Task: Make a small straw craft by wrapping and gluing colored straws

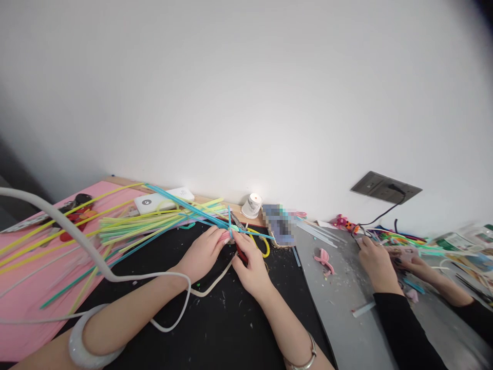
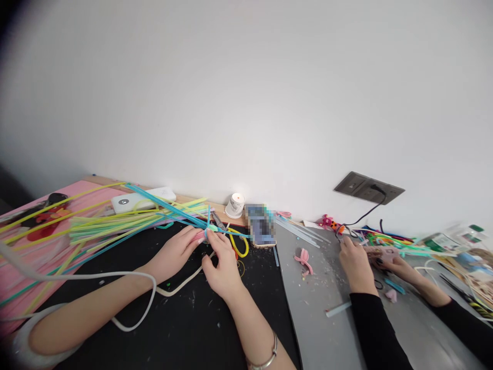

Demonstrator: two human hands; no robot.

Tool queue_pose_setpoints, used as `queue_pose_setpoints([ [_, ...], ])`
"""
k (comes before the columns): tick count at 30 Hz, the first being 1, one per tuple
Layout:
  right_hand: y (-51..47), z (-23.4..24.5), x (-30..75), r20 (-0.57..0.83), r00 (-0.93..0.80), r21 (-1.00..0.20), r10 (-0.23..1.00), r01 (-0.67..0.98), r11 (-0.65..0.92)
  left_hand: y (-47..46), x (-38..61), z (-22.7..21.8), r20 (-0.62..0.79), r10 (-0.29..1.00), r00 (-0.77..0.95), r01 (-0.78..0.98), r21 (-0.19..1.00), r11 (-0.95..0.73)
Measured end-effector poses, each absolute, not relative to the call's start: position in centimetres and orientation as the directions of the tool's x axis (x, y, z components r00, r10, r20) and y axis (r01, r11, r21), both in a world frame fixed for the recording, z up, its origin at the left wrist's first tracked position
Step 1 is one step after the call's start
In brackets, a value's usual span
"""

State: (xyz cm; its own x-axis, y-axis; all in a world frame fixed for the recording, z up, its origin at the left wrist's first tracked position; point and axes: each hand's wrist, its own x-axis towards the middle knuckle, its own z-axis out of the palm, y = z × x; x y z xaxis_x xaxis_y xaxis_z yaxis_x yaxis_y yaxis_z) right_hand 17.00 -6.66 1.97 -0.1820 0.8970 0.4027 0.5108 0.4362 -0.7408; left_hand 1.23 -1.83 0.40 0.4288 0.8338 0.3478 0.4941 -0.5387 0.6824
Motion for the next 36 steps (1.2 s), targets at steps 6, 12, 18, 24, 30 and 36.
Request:
queue_pose_setpoints([
  [6, -6.66, 1.93, 17.06, 0.408, -0.183, -0.733, 0.895, 0.519, 0.44, -1.86, 1.2, 0.39, 0.361, 0.83, 0.426, 0.495, 0.675, -0.548],
  [12, -6.69, 1.84, 17.13, 0.403, -0.191, -0.727, 0.895, 0.527, 0.44, -1.89, 1.18, 0.44, 0.362, 0.826, 0.433, 0.501, 0.665, -0.554],
  [18, -6.63, 1.89, 17.14, 0.407, -0.194, -0.724, 0.893, 0.528, 0.444, -1.92, 1.18, 0.42, 0.355, 0.824, 0.44, 0.503, 0.663, -0.555],
  [24, -6.58, 1.77, 17.17, 0.415, -0.198, -0.724, 0.888, 0.519, 0.454, -1.95, 1.19, 0.4, 0.378, 0.818, 0.434, 0.501, 0.653, -0.568],
  [30, -6.62, 1.82, 17.19, 0.421, -0.206, -0.724, 0.883, 0.51, 0.465, -1.93, 1.19, 0.48, 0.383, 0.815, 0.435, 0.5, 0.65, -0.572],
  [36, -6.56, 1.85, 17.22, 0.414, -0.203, -0.734, 0.888, 0.502, 0.457, -1.85, 1.21, 0.41, 0.395, 0.808, 0.437, 0.488, 0.651, -0.581],
])
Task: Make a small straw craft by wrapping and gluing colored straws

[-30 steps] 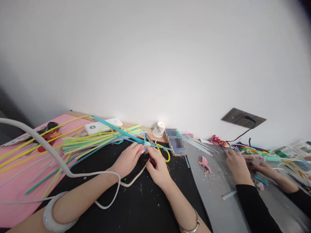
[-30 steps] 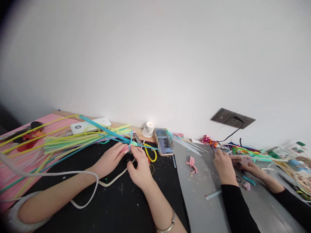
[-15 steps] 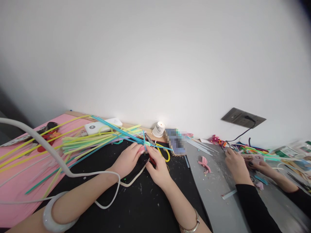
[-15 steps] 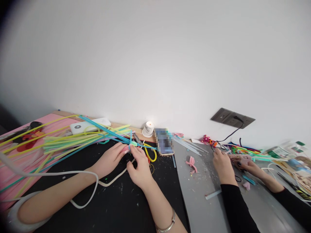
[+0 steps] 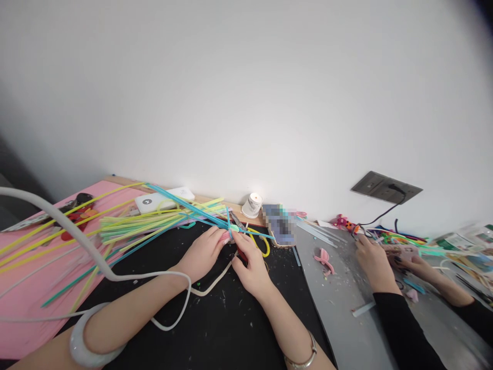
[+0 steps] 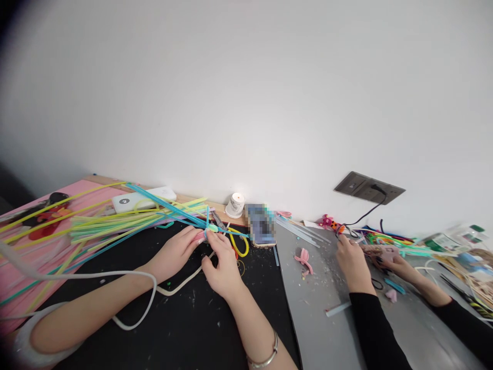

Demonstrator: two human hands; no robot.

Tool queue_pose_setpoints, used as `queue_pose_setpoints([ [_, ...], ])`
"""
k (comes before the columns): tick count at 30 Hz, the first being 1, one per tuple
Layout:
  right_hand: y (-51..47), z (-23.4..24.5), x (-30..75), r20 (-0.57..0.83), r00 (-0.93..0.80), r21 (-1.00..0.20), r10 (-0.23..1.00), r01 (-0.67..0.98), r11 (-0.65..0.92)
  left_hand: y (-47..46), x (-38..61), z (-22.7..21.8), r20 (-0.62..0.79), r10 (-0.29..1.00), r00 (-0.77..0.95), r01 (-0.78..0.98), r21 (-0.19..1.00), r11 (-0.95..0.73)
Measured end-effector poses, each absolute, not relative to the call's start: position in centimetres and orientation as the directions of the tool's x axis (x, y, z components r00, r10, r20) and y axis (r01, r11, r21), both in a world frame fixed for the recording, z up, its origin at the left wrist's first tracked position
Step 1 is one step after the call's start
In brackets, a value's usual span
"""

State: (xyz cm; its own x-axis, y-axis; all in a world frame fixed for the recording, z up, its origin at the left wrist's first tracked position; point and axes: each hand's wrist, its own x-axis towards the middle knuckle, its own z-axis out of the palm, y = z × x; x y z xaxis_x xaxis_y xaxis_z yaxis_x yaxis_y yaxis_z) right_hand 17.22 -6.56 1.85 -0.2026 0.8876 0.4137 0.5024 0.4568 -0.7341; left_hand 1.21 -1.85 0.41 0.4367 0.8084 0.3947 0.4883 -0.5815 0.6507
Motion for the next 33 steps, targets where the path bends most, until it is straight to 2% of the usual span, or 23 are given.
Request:
queue_pose_setpoints([
  [3, -6.5, 1.9, 17.4, 0.43, -0.143, -0.761, 0.891, 0.473, 0.443, -1.9, 1.2, 0.5, 0.389, 0.808, 0.444, 0.494, 0.645, -0.582],
  [5, -6.4, 2.0, 17.6, 0.439, -0.037, -0.795, 0.898, 0.449, 0.408, -2.0, 1.2, 0.6, 0.394, 0.792, 0.467, 0.503, 0.619, -0.604],
  [8, -6.2, 1.9, 18.1, 0.395, 0.166, -0.866, 0.903, 0.394, 0.307, -2.2, 1.1, 0.8, 0.423, 0.738, 0.525, 0.524, 0.523, -0.672],
  [10, -5.9, 2.0, 18.4, 0.338, 0.233, -0.908, 0.912, 0.334, 0.252, -2.4, 1.1, 0.9, 0.437, 0.695, 0.571, 0.538, 0.44, -0.718],
  [15, -5.4, 2.0, 18.7, 0.267, 0.175, -0.947, 0.948, 0.231, 0.224, -3.0, 1.3, 1.4, 0.394, 0.58, 0.713, 0.524, 0.251, -0.814],
  [18, -5.3, 1.9, 18.8, 0.259, 0.173, -0.943, 0.95, 0.259, 0.21, -3.4, 1.5, 1.6, 0.346, 0.527, 0.776, 0.507, 0.154, -0.848],
  [21, -5.4, 1.9, 18.9, 0.276, 0.195, -0.922, 0.941, 0.33, 0.202, -3.6, 1.5, 1.6, 0.306, 0.526, 0.794, 0.52, 0.106, -0.847],
  [25, -5.7, 2.2, 18.9, 0.338, 0.168, -0.859, 0.926, 0.457, 0.231, -3.4, 1.5, 1.7, 0.289, 0.563, 0.775, 0.549, 0.135, -0.825],
  [33, -6.3, 3.0, 18.4, 0.54, 0.046, -0.698, 0.84, 0.583, 0.416, -3.2, 1.4, 1.7, 0.346, 0.659, 0.667, 0.542, 0.382, -0.749],
])
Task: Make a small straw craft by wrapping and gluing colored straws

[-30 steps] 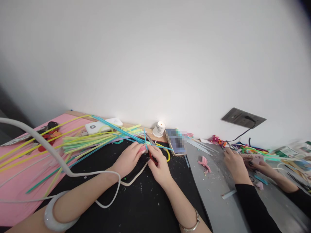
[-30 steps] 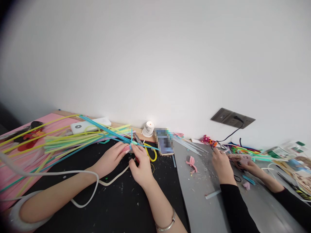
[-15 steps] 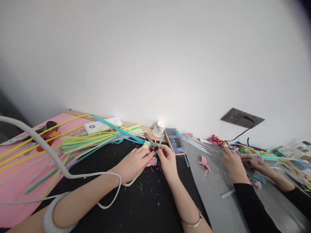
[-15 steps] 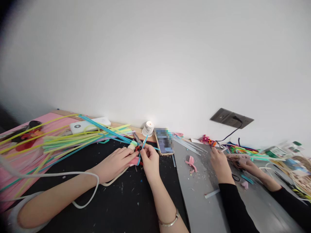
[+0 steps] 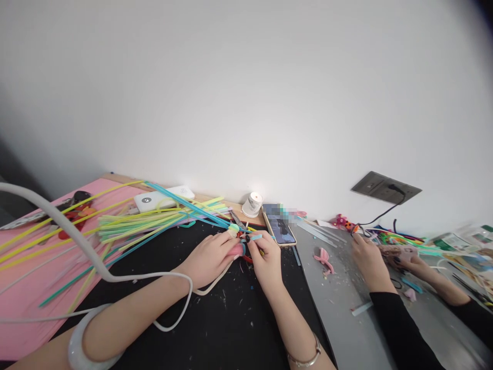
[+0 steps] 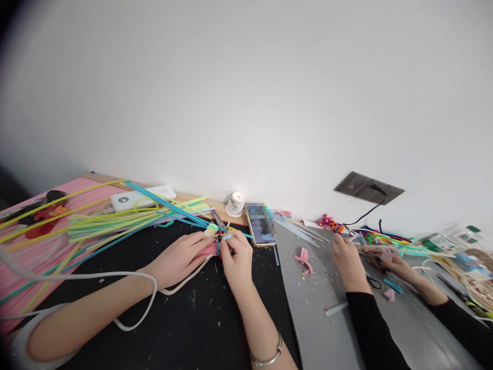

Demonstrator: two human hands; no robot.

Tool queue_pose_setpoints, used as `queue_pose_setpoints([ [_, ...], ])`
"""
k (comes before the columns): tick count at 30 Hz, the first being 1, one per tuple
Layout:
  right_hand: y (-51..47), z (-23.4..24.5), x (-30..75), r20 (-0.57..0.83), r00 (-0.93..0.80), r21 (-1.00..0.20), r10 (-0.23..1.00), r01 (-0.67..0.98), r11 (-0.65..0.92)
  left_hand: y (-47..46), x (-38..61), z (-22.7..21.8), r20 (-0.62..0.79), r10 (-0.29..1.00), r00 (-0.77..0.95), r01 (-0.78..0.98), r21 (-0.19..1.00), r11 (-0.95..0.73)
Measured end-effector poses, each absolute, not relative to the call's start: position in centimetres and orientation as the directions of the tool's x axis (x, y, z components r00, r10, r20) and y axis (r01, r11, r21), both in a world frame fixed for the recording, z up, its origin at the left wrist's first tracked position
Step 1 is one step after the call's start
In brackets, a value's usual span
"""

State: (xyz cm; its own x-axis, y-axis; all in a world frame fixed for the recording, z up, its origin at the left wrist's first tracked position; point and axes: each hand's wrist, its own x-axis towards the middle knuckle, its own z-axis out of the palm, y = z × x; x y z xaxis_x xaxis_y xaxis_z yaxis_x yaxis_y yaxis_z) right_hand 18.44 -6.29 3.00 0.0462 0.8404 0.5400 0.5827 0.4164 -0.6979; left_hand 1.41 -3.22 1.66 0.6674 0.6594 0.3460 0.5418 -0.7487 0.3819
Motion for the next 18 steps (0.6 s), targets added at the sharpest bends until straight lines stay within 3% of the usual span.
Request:
queue_pose_setpoints([
  [9, -6.42, 2.9, 18.26, 0.636, -0.001, -0.609, 0.772, 0.613, 0.503, -3.02, 1.45, 1.27, 0.322, 0.754, 0.573, 0.543, 0.54, -0.643],
  [18, -6.59, 2.69, 18.23, 0.648, 0.017, -0.598, 0.762, 0.63, 0.495, -3.1, 1.39, 1.45, 0.317, 0.775, 0.547, 0.545, 0.569, -0.616],
])
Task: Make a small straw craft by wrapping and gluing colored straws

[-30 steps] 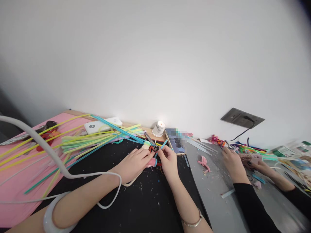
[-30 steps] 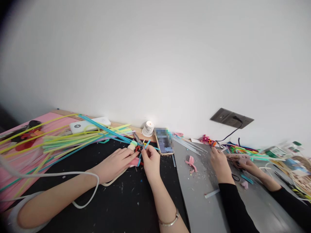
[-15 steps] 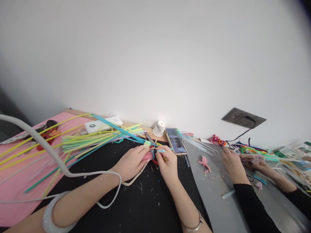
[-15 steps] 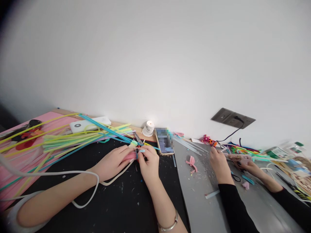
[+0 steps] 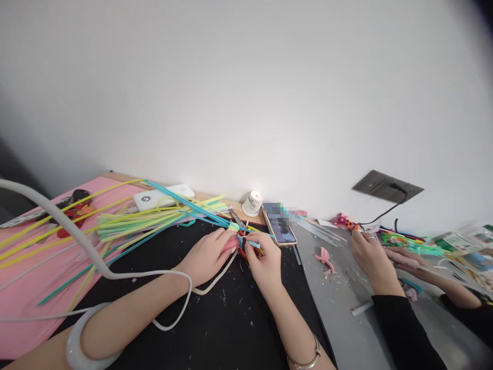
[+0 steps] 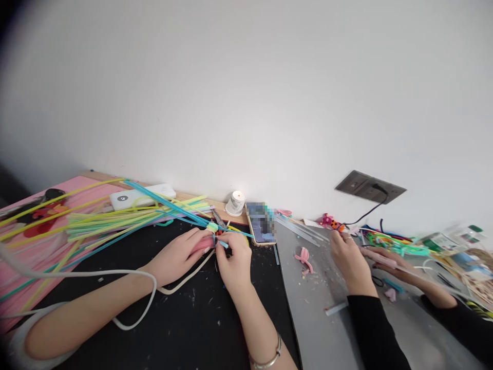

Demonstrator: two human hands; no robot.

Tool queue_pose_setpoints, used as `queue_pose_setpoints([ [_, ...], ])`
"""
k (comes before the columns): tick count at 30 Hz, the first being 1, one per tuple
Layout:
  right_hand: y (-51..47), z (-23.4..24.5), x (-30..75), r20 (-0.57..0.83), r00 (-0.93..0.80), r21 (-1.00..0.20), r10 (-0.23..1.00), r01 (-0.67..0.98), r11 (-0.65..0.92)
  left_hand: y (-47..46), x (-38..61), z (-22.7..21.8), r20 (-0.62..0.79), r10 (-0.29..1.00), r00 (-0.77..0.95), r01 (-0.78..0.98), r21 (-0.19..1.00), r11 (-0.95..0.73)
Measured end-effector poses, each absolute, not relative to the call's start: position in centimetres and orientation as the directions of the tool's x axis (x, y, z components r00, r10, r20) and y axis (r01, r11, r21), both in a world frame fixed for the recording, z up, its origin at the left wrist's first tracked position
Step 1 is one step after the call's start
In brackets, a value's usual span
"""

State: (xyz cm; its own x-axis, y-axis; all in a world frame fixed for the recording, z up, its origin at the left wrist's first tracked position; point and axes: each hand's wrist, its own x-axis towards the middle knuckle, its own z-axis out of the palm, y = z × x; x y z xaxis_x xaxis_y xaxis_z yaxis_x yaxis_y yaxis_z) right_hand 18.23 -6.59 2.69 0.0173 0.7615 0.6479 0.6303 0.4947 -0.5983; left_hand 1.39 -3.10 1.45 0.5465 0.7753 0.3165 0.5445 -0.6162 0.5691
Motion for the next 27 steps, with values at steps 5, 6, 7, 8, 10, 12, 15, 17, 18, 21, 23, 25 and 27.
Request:
queue_pose_setpoints([
  [5, -6.52, 2.73, 18.07, 0.622, -0.029, -0.608, 0.783, 0.611, 0.506, -3.03, 1.33, 1.29, 0.346, 0.788, 0.509, 0.511, 0.615, -0.601],
  [6, -6.52, 2.76, 18.02, 0.619, -0.039, -0.606, 0.785, 0.611, 0.509, -3.0, 1.3, 1.26, 0.35, 0.793, 0.499, 0.503, 0.628, -0.594],
  [7, -6.54, 2.8, 17.98, 0.617, -0.046, -0.604, 0.786, 0.612, 0.51, -2.97, 1.28, 1.23, 0.351, 0.799, 0.488, 0.498, 0.64, -0.585],
  [8, -6.55, 2.84, 17.94, 0.615, -0.051, -0.603, 0.786, 0.612, 0.512, -2.94, 1.26, 1.2, 0.351, 0.805, 0.479, 0.493, 0.651, -0.577],
  [10, -6.6, 2.97, 17.89, 0.611, -0.059, -0.603, 0.789, 0.611, 0.513, -2.9, 1.27, 1.15, 0.35, 0.817, 0.458, 0.489, 0.669, -0.56],
  [12, -6.64, 3.12, 17.85, 0.608, -0.064, -0.606, 0.792, 0.607, 0.514, -2.87, 1.31, 1.08, 0.353, 0.828, 0.436, 0.481, 0.686, -0.546],
  [15, -6.69, 3.32, 17.79, 0.602, -0.055, -0.614, 0.796, 0.606, 0.506, -2.82, 1.38, 0.96, 0.362, 0.84, 0.405, 0.463, 0.711, -0.53],
  [17, -6.7, 3.38, 17.73, 0.6, -0.036, -0.618, 0.799, 0.614, 0.492, -2.77, 1.39, 0.89, 0.369, 0.845, 0.387, 0.449, 0.725, -0.522],
  [18, -6.71, 3.38, 17.71, 0.599, -0.026, -0.619, 0.8, 0.618, 0.484, -2.74, 1.38, 0.88, 0.372, 0.848, 0.377, 0.444, 0.731, -0.518],
  [21, -6.72, 3.23, 17.66, 0.592, -0.004, -0.626, 0.806, 0.627, 0.464, -2.68, 1.36, 0.93, 0.374, 0.859, 0.348, 0.436, 0.747, -0.502],
  [23, -6.7, 3.05, 17.65, 0.578, 0.0, -0.636, 0.816, 0.626, 0.451, -2.65, 1.37, 1.0, 0.373, 0.867, 0.33, 0.432, 0.757, -0.491],
  [25, -6.67, 2.86, 17.65, 0.563, -0.002, -0.646, 0.827, 0.623, 0.441, -2.62, 1.41, 1.05, 0.383, 0.87, 0.311, 0.417, 0.767, -0.487],
  [27, -6.64, 2.68, 17.66, 0.552, -0.003, -0.652, 0.834, 0.622, 0.434, -2.56, 1.49, 1.06, 0.394, 0.872, 0.291, 0.395, 0.781, -0.484],
])
